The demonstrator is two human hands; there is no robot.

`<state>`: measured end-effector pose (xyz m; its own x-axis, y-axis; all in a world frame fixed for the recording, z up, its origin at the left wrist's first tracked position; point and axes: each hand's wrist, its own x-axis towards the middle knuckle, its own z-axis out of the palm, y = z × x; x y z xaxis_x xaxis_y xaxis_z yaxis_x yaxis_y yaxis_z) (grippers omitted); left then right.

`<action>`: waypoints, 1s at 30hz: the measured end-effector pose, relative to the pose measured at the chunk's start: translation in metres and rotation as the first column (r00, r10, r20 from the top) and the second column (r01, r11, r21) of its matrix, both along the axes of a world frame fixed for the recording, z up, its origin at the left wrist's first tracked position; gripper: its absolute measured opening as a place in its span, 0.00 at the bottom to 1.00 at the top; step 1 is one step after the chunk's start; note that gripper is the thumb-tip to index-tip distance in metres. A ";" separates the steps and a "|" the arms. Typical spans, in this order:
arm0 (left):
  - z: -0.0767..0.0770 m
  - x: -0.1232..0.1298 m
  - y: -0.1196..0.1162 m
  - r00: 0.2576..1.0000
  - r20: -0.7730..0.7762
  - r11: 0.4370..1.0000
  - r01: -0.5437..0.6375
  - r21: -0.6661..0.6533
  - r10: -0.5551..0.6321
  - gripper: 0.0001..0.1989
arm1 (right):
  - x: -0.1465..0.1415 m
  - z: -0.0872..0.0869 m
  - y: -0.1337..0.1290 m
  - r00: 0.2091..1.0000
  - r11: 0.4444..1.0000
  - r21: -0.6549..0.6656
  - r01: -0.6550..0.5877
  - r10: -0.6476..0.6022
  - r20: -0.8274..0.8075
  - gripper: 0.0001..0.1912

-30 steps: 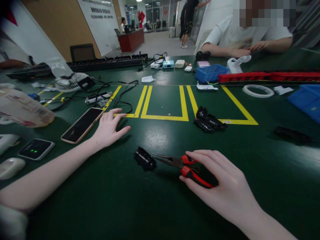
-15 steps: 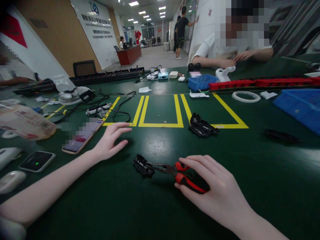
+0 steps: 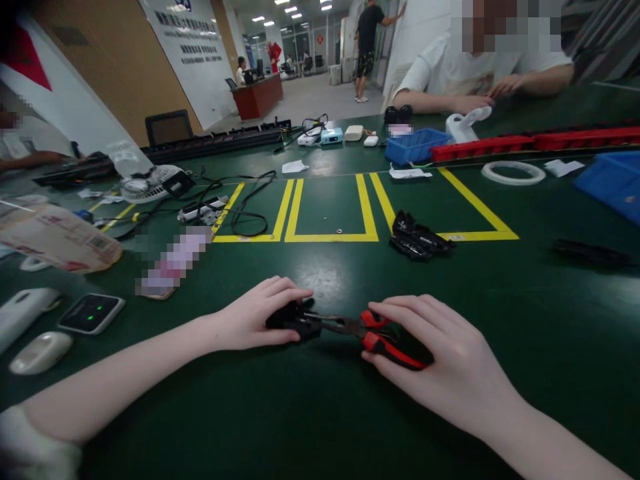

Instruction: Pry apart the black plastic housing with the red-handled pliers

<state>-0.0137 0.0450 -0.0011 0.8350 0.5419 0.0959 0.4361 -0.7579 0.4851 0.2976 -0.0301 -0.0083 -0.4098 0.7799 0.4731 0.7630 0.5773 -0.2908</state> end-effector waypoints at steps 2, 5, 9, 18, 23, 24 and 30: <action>0.000 0.001 0.000 1.000 0.022 0.998 -0.021 -0.051 0.022 0.24 | -0.002 -0.001 -0.002 1.000 1.000 -0.014 -0.011 0.011 -0.012 0.25; 0.001 0.004 -0.002 0.996 0.027 0.988 -0.082 -0.127 0.086 0.19 | -0.005 -0.001 -0.004 0.999 1.000 -0.022 0.004 -0.005 -0.053 0.24; 0.001 0.008 -0.009 0.987 0.004 0.975 -0.158 -0.155 0.161 0.17 | -0.006 0.001 -0.005 0.997 1.000 0.005 0.014 -0.013 -0.072 0.24; 0.012 0.016 -0.032 0.936 -0.032 0.817 -0.323 -0.477 0.351 0.18 | -0.006 0.007 -0.006 0.991 0.998 -0.031 0.061 -0.065 -0.114 0.23; 0.010 0.017 -0.038 0.935 -0.003 0.820 -0.313 -0.480 0.355 0.20 | -0.008 0.005 -0.008 0.993 0.997 -0.083 0.010 -0.020 -0.118 0.22; 0.009 0.017 -0.038 0.937 0.002 0.832 -0.308 -0.462 0.349 0.20 | -0.009 0.004 -0.009 0.993 0.996 -0.091 0.010 -0.021 -0.118 0.22; 0.007 0.019 -0.038 0.966 0.067 0.899 -0.204 -0.388 0.249 0.20 | -0.012 0.002 -0.009 0.994 0.994 -0.104 0.019 -0.030 -0.106 0.21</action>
<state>0.0053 0.0070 0.0057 0.6810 0.7293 -0.0660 0.5004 -0.3977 0.7690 0.2858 -0.0390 -0.0060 -0.3413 0.8357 0.4303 0.7374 0.5219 -0.4287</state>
